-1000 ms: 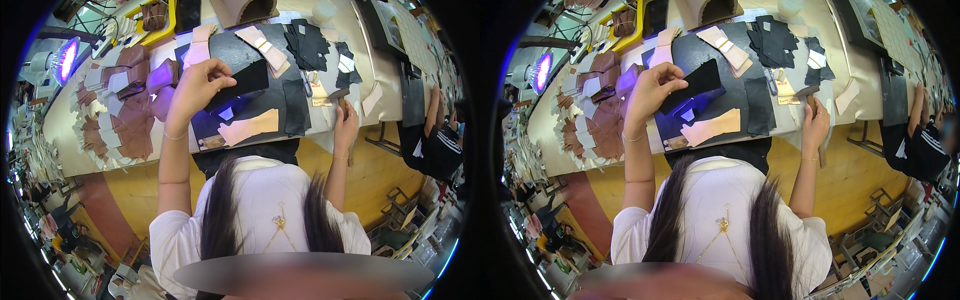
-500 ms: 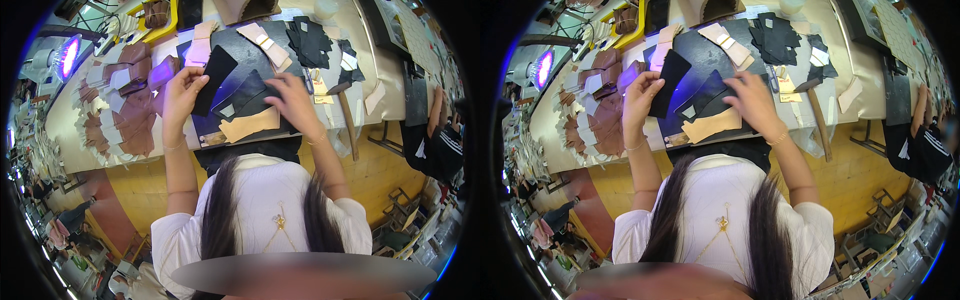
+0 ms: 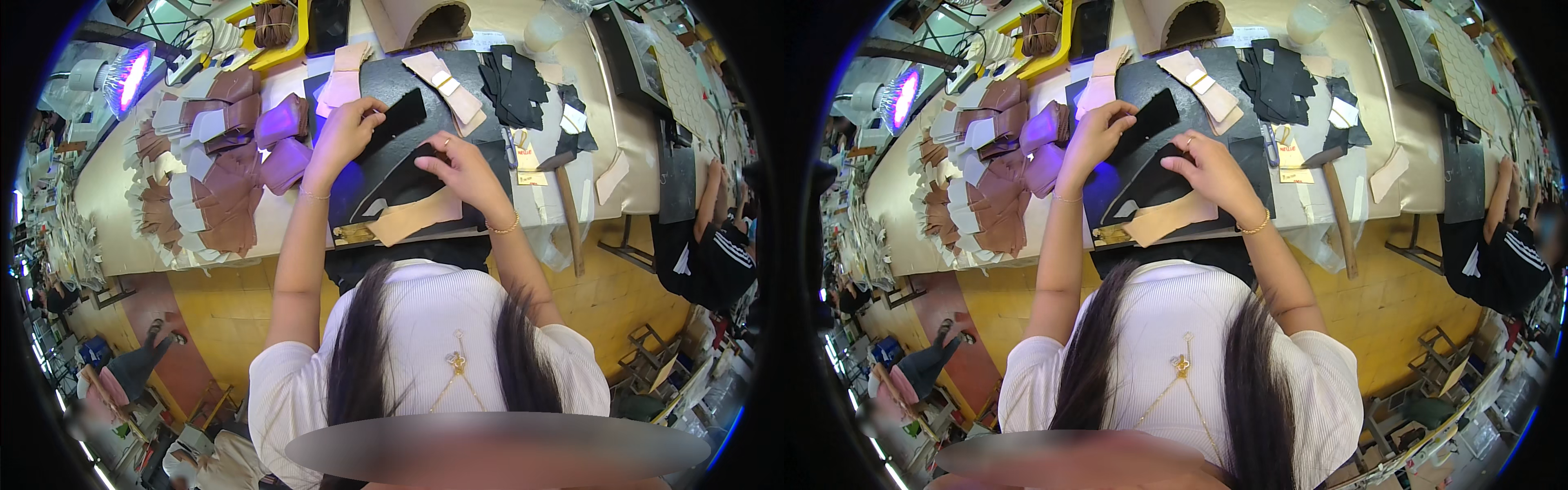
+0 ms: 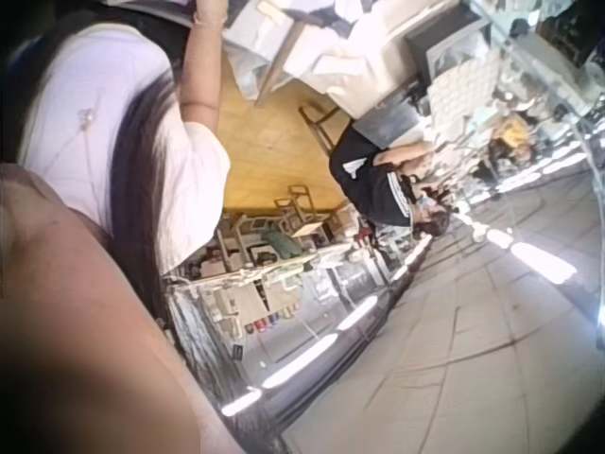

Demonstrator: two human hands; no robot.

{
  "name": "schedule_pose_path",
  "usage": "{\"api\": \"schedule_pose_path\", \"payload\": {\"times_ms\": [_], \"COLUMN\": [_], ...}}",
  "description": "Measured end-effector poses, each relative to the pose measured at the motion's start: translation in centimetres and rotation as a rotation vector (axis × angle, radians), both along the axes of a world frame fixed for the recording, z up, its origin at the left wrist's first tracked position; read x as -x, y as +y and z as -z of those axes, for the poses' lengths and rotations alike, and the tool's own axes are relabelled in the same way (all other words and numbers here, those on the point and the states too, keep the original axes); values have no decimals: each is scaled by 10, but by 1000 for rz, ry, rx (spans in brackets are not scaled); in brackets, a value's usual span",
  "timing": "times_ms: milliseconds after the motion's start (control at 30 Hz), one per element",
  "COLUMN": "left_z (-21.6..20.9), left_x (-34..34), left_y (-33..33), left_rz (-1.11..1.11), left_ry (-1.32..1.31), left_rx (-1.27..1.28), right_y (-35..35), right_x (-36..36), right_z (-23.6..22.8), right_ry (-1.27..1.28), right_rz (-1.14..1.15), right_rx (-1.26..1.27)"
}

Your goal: The person assembles small leather pieces on a workbench, using a hammer to tap and flatten them. They handle multiple black and beige leather parts, aligning and stacking them, then move to a machine to process additional pieces before returning to manual assembly.

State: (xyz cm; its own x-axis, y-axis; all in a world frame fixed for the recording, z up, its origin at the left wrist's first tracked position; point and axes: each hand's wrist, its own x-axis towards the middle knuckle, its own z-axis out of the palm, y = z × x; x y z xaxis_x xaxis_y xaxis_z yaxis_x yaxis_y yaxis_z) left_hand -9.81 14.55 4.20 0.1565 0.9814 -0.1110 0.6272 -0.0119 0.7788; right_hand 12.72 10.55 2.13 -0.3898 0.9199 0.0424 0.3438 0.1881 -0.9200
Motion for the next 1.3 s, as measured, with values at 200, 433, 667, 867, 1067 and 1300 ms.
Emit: {"api": "schedule_pose_path", "payload": {"times_ms": [200, 433, 667, 867, 1067, 1300], "left_z": [0, 4, 17, 16, 18, 6], "left_x": [0, -1, -12, -6, -21, -19], "left_y": [7, 21, 29, 29, 28, -63], "left_rz": [106, 188, 136, 77, 158, 416], "left_ry": [-253, -108, 33, 135, 359, 198], "left_rx": [269, 201, 123, -60, -457, -318], "right_y": [37, 24, -40, -52, -41, -10], "right_x": [-12, -14, -4, 15, 4, -77], "right_z": [-8, -6, -8, -7, -10, -5], "right_ry": [-134, 38, -477, -570, -467, -496], "right_rz": [136, 386, 21, -57, -59, 296], "right_rx": [19, -42, -276, -223, -308, -281]}}
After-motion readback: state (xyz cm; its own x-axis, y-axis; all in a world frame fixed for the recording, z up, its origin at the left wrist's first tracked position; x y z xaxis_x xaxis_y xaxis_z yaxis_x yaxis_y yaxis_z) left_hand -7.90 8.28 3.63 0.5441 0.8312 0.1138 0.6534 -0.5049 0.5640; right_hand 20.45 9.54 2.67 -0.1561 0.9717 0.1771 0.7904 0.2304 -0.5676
